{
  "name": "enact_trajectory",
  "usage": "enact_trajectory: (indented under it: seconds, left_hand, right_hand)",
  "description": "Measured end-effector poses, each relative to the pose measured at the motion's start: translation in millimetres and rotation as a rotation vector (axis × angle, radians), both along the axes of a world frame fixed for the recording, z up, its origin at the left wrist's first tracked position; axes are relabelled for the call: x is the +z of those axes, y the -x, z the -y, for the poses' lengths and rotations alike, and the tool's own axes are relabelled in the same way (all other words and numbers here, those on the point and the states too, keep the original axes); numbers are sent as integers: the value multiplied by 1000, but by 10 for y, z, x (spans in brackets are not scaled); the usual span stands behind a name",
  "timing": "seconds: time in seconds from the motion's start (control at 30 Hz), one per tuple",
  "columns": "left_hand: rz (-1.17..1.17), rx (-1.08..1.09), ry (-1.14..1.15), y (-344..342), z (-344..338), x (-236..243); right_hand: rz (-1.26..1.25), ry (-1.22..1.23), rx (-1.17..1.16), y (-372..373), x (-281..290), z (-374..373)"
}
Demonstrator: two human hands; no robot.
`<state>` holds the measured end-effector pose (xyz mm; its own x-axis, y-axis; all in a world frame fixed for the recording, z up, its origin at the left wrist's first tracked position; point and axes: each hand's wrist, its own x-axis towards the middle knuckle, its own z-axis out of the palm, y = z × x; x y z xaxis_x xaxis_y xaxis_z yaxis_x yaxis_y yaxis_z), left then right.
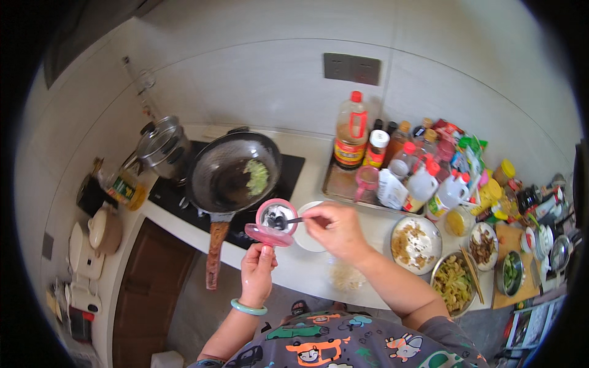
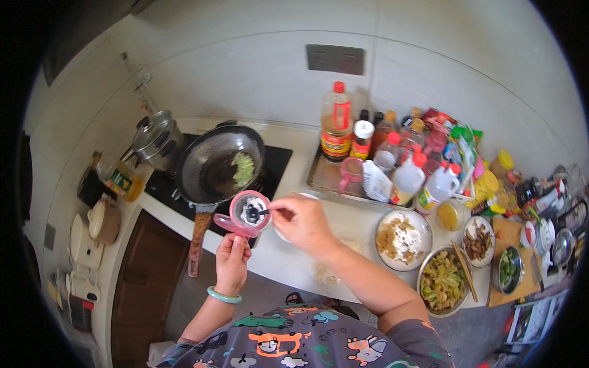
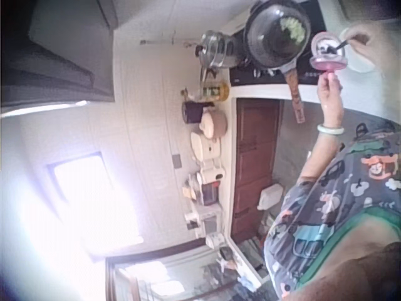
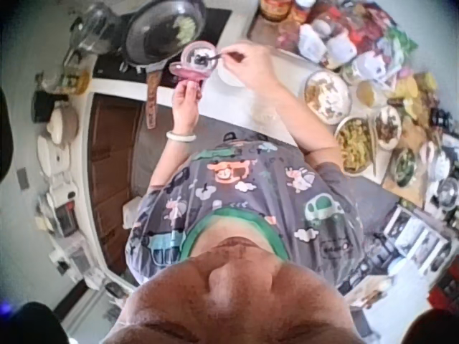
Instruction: The person stir-fries chopped vegetables in a wok on an induction cooktop. They add sliced mushrooms, tomatoes, and leafy greens sequentially, stirring with a spatula throughout.
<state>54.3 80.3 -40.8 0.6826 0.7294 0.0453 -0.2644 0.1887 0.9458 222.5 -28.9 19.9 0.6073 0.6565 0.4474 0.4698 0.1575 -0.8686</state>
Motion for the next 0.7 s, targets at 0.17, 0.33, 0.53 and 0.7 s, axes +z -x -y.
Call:
enact_trajectory:
  seconds: [0.17,0.33,0.53,0.7]
  left_hand:
    - [-80,-64,151,-580,132,376]
    - [-131,-160,201,-1432,-4,382]
    - [-403,-153,225,-2430,-249,-6]
    - [-206,-169,338,-2861,-531,-411]
  right_hand:
    - [216,13,-107,-106,30,332]
    - [58,81,-247,-148,-151,1020]
    - [-20,199,-311,-38,-467,1720]
    - [-74,217,-472,210,-625,2006]
